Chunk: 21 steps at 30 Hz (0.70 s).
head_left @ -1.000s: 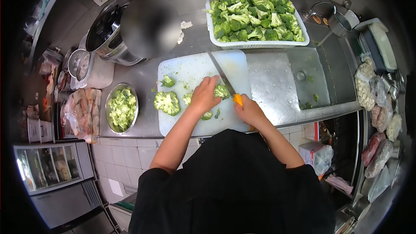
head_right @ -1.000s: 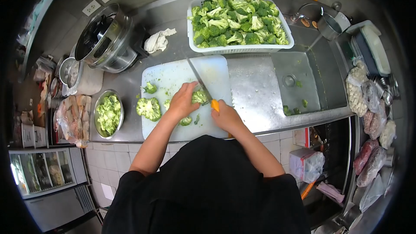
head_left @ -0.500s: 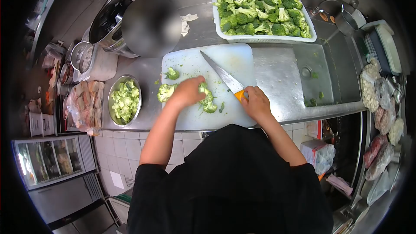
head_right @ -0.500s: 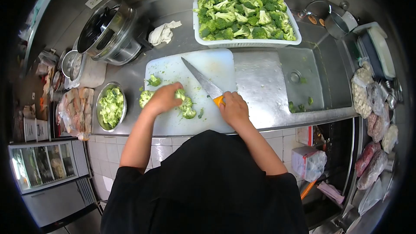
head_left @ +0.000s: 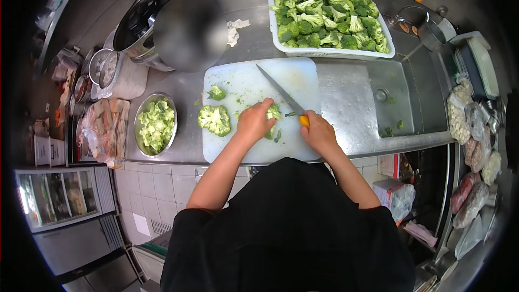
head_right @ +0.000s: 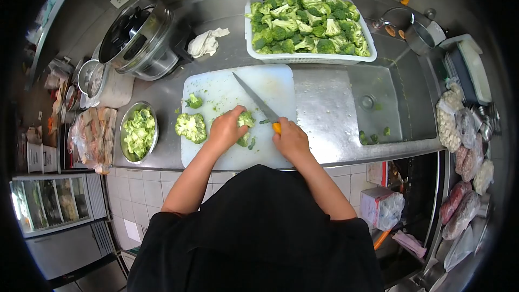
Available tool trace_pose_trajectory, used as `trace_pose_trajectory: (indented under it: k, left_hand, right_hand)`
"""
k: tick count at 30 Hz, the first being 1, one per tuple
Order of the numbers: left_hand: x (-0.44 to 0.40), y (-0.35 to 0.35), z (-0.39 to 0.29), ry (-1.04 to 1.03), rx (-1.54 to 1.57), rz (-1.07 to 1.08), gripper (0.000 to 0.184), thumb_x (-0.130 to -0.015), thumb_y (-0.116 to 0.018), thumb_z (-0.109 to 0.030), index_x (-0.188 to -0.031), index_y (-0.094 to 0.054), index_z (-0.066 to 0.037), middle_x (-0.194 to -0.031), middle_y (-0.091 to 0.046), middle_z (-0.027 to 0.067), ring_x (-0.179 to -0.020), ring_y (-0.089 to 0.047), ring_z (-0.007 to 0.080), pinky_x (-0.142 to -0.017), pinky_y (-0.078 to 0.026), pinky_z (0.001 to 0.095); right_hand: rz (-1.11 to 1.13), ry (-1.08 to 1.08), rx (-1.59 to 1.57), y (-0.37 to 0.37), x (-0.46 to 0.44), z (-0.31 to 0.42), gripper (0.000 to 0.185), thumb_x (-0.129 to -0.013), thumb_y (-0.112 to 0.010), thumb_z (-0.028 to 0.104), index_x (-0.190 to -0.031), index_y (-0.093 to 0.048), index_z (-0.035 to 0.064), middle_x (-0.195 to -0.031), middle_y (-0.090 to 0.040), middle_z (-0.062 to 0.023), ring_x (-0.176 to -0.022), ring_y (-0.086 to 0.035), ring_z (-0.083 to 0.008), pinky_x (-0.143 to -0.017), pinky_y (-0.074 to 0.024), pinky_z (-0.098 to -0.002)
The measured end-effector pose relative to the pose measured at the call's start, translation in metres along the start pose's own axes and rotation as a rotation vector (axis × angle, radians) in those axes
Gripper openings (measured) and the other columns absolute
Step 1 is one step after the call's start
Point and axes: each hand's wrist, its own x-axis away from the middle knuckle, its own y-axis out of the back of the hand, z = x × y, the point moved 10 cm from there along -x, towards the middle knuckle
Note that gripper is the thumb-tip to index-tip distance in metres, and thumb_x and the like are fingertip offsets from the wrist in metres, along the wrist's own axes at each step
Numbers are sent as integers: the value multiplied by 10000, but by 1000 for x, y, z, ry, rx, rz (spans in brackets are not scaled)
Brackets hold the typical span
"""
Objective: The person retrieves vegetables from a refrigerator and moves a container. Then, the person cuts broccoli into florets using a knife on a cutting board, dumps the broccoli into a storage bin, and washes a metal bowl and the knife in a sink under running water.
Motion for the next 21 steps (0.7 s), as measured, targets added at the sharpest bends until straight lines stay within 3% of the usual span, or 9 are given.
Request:
trace_pose_trajectory:
  k: [2,6,8,11,14,21]
  left_hand:
    - [0,1,6,39,57,34,423,-750,-735,-175,-1128,-573,-78,-1041,-670,182,-909,-661,368,-791,-524,449]
    - [13,26,20,21,299,-100,442,-754,-723,-157,-1166,-588,-70,-1072,-667,193,-962,-645,383,-843,-518,412]
    - [21,30,32,73,373,-158,450,-748,-732,-136,-1169,-584,-85,-1002,-685,182,-932,-672,338,-799,-523,383]
    - [22,20,25,64,284,-94,438,-744,-728,-123,-1156,-584,-81,-1080,-666,175,-985,-641,369,-851,-515,408]
    - [24,11,18,-84,170,-139,436,-731,-740,-110,-1140,-590,-95,-1060,-668,162,-977,-642,360,-833,-518,421]
    - [25,8,14,-172,122,-162,427,-718,-734,-81,-1121,-593,-89,-1032,-667,137,-992,-625,339,-835,-509,422]
  right_hand:
    - [9,-43,-6,3,3,-5,402,-849,-609,195,-1209,-502,51,-1059,-634,-208,-1000,-624,-370,-873,-490,-456]
    - [8,-100,-50,15,9,-15,379,-903,-572,227,-1214,-476,31,-1031,-649,-251,-945,-640,-410,-831,-498,-491]
    - [35,-78,-92,22,13,-11,378,-913,-571,238,-1210,-468,28,-1005,-649,-258,-922,-639,-423,-811,-500,-496]
    - [90,-15,-154,21,16,6,365,-924,-574,252,-1188,-460,26,-961,-651,-259,-877,-637,-441,-770,-503,-507]
    - [144,79,-163,19,16,42,330,-929,-574,246,-1152,-460,31,-937,-654,-242,-854,-636,-441,-743,-498,-515]
    - [146,253,-142,-6,9,65,276,-930,-578,210,-1116,-462,43,-911,-644,-204,-827,-635,-415,-707,-490,-505]
